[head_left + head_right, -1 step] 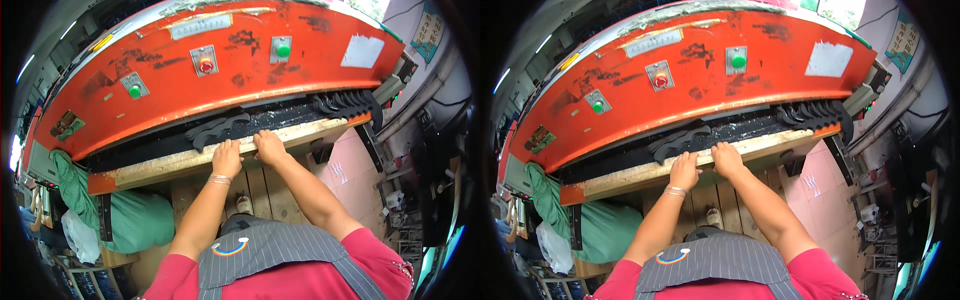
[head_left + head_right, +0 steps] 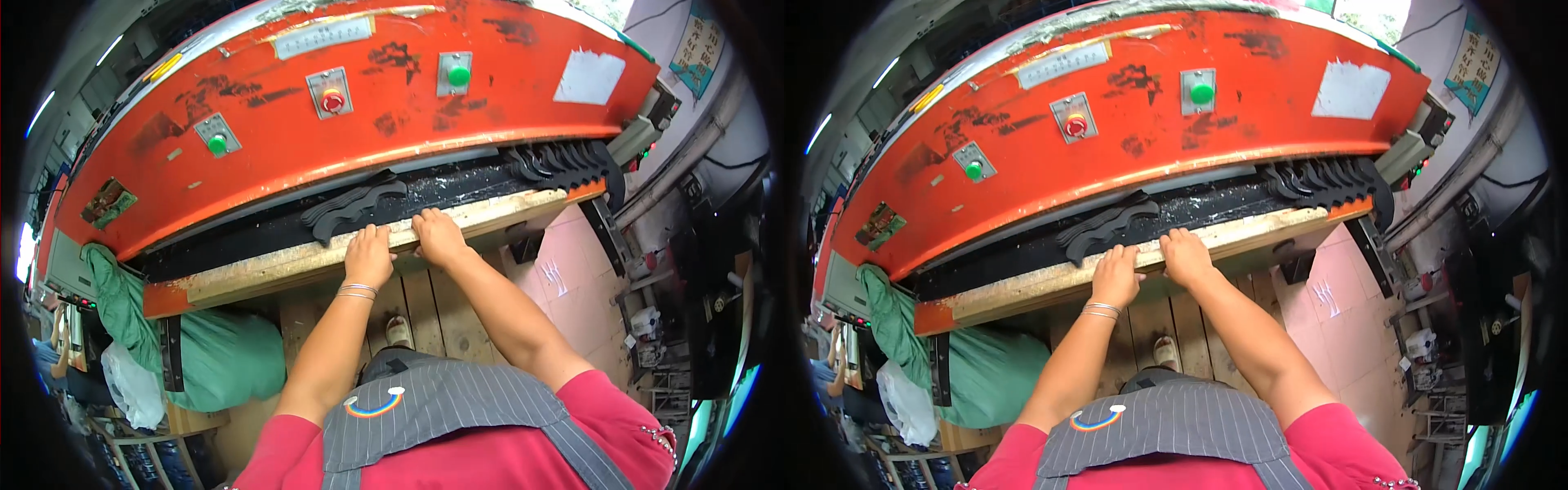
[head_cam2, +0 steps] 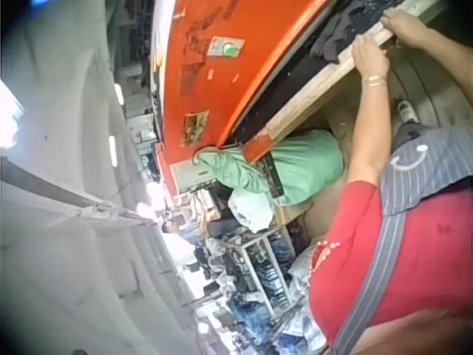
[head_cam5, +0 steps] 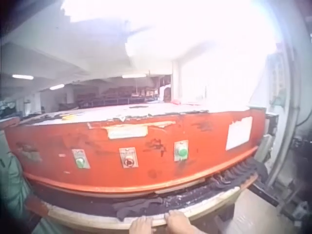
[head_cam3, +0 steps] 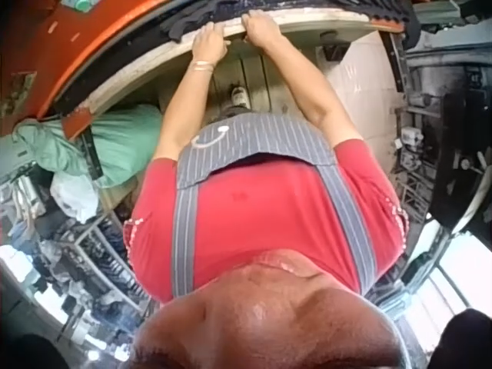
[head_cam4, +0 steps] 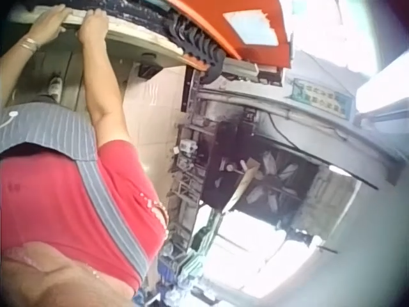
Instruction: Cutting shoe upper components using a die press machine and trimming them with scissors.
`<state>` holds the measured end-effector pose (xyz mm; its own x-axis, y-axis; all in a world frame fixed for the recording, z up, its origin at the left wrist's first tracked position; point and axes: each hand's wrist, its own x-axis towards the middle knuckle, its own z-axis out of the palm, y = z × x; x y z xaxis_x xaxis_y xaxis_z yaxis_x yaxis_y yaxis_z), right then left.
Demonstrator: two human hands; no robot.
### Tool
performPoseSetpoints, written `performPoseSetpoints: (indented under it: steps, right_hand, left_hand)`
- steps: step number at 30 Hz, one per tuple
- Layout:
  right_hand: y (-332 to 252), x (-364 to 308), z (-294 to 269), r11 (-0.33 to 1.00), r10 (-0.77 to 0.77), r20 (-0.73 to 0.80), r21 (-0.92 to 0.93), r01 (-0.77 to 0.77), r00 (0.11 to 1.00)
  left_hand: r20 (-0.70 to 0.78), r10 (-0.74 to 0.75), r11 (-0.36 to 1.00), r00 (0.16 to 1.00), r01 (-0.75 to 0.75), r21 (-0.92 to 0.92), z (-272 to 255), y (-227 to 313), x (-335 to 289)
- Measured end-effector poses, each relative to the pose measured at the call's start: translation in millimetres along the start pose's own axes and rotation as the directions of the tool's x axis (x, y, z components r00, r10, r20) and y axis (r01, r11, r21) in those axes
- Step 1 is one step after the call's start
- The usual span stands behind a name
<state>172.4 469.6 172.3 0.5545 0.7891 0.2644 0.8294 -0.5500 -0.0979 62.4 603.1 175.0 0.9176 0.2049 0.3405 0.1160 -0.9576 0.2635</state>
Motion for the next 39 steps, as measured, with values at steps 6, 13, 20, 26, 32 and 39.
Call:
performPoseSetpoints:
  steps: [6,13,20,26,32,39]
  right_hand:
    - [24,-1,0,0.993,-0.059,-0.013,0.103,0.060,0.998]
    - [88,83,-48,0.782,-0.211,0.398,0.617,-0.090,0.893]
    - [136,183,0,0.942,0.042,-0.162,0.335,0.015,0.986]
    - [167,221,43,0.944,-0.073,0.033,0.325,0.059,0.997]
    - [172,216,62,0.882,-0.054,-0.183,0.452,0.132,0.982]
    - [190,256,-8,0.744,0.224,-0.242,0.669,-0.005,0.944]
  left_hand:
    - [0.065,-0.022,0.999,0.998,0.025,-0.038,5,11,12]
    - [0.456,0.107,0.972,0.883,0.004,-0.235,-29,-17,68]
    - [0.183,0.092,0.869,0.979,0.011,-0.495,-24,-44,150]
    - [-0.005,0.060,0.926,0.998,-0.058,-0.374,63,-65,212]
    - [-0.004,0.081,0.988,0.997,-0.081,-0.133,87,-55,209]
    - [-0.049,0.111,0.977,0.993,-0.118,-0.178,90,-58,209]
